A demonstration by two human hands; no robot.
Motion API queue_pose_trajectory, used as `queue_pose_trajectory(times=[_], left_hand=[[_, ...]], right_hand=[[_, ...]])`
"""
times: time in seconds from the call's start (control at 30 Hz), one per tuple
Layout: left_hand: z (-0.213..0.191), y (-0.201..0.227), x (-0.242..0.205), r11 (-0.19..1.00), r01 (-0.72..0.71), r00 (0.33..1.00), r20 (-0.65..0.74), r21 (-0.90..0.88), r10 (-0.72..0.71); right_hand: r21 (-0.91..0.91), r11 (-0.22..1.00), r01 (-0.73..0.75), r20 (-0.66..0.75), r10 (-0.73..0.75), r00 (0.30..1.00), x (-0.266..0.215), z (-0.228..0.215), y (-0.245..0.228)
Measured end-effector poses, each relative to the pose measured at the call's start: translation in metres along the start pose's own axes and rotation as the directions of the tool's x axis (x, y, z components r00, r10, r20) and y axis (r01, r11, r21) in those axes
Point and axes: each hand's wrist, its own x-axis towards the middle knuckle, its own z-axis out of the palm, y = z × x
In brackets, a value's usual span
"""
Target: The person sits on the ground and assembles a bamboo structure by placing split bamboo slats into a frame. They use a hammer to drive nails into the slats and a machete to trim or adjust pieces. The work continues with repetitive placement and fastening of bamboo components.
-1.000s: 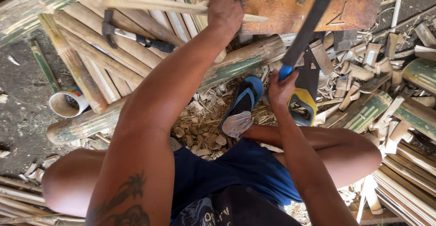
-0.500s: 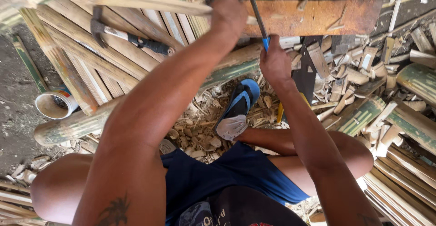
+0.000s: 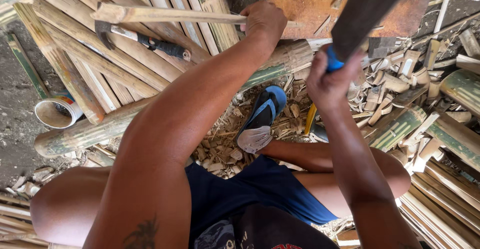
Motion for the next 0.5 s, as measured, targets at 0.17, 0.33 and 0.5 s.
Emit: queue_pose_trajectory(times=[0.17, 0.33, 0.5], left_hand=[[-0.001, -0.006, -0.004, 0.974, 0.091, 0.996, 0.011, -0.208, -0.091], [-0.011, 0.002, -0.013, 0.986, 0.107, 0.994, 0.013, -0.127, -0.106], [-0.011, -0.001, -0.012, 0.988, 0.070, 0.995, 0.074, -0.137, -0.060]], right_hand=[[-0.621, 0.735, -0.274, 0.351, 0.573, 0.741, -0.007, 0.039, 0.047], [-0.549, 0.811, -0.205, 0.425, 0.482, 0.767, 0.008, 0.016, 0.018], [-0.260, 0.942, -0.212, 0.230, 0.274, 0.934, 0.007, -0.011, -0.022]])
